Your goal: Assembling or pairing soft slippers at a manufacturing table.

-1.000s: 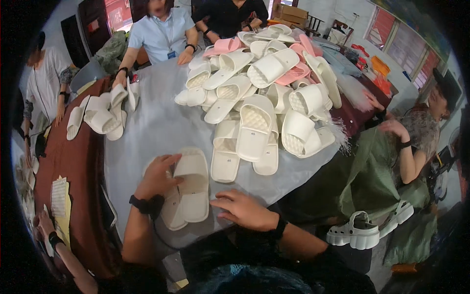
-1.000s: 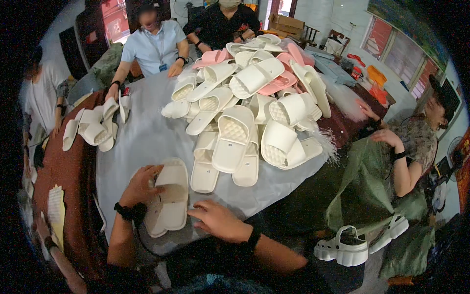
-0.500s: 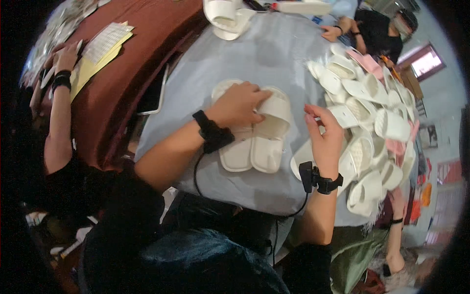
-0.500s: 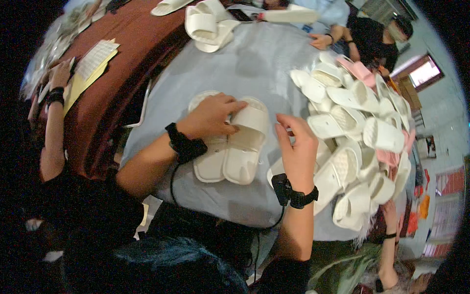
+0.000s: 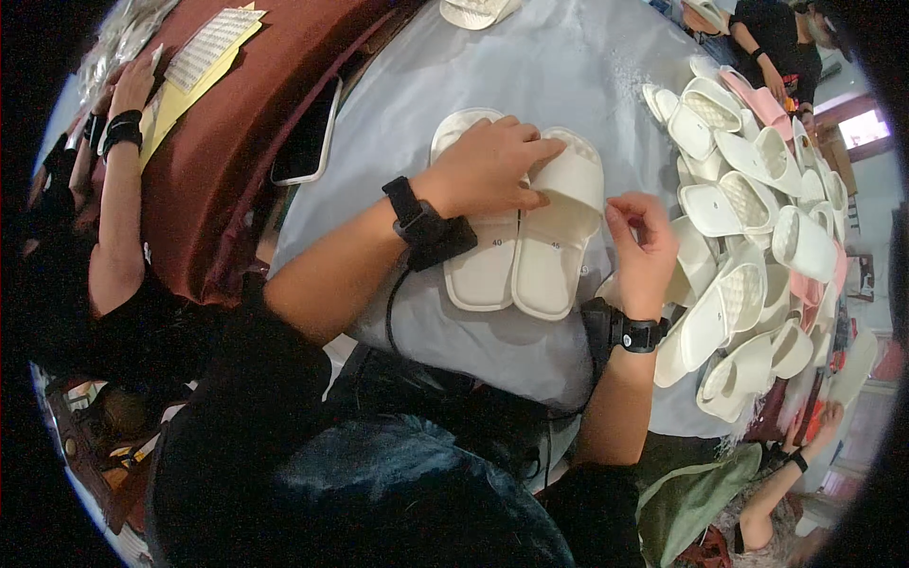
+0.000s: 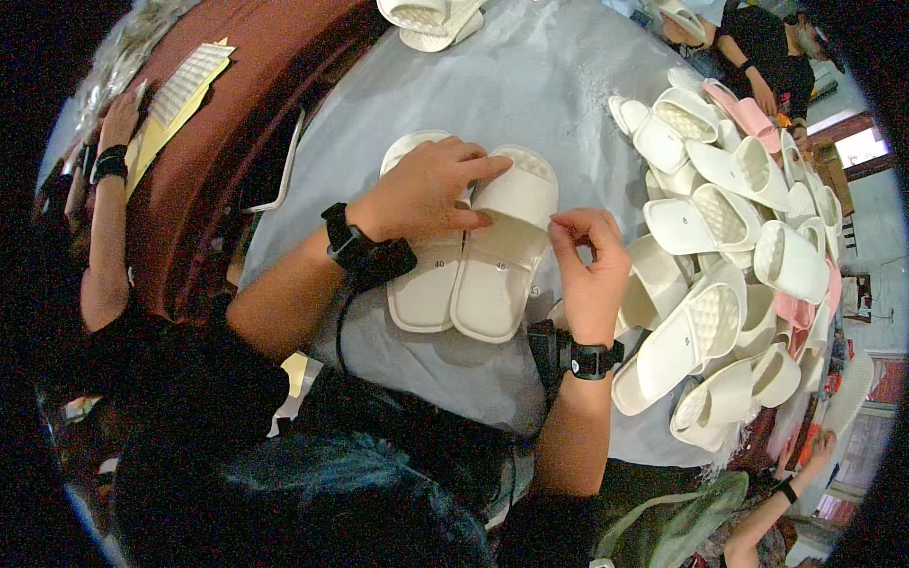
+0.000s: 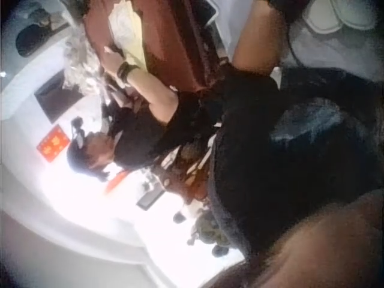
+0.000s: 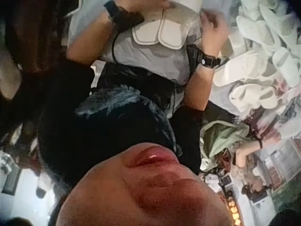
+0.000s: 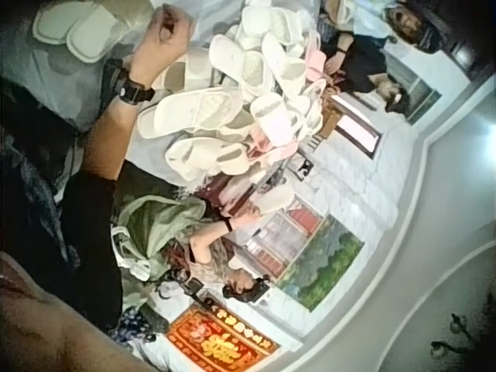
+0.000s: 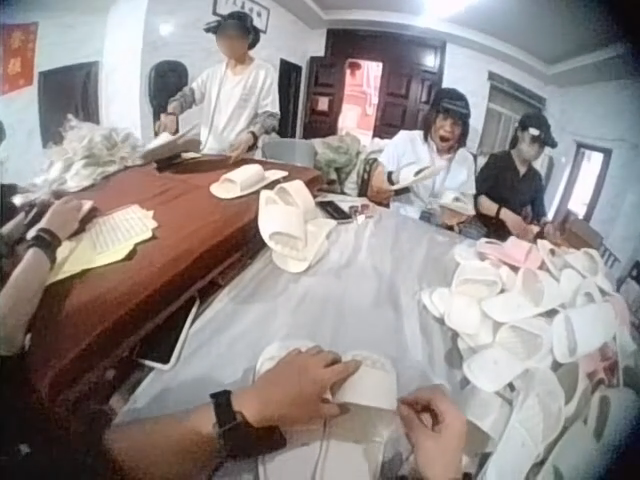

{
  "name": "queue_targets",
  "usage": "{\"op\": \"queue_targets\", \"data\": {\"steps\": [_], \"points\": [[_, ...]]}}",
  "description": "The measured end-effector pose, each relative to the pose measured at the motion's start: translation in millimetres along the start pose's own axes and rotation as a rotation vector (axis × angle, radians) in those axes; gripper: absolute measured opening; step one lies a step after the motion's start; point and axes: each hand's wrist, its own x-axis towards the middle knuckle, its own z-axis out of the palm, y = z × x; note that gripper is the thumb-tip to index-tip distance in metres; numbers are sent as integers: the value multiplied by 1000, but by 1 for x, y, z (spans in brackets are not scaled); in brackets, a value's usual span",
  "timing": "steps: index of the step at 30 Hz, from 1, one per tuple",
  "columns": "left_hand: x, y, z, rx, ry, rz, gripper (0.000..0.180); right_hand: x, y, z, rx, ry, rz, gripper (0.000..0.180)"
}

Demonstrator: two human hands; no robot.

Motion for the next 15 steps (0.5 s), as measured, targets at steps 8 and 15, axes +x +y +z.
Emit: {"op": "queue_targets", "data": {"steps": [8,15], "points": [[2,-5,5,40,-13,43,61,-13,-37,24,-398,-207,-586,43],[1,-3,4,44,-19,39,64,-19,-26,30,-456,-236,-573,31]]}}
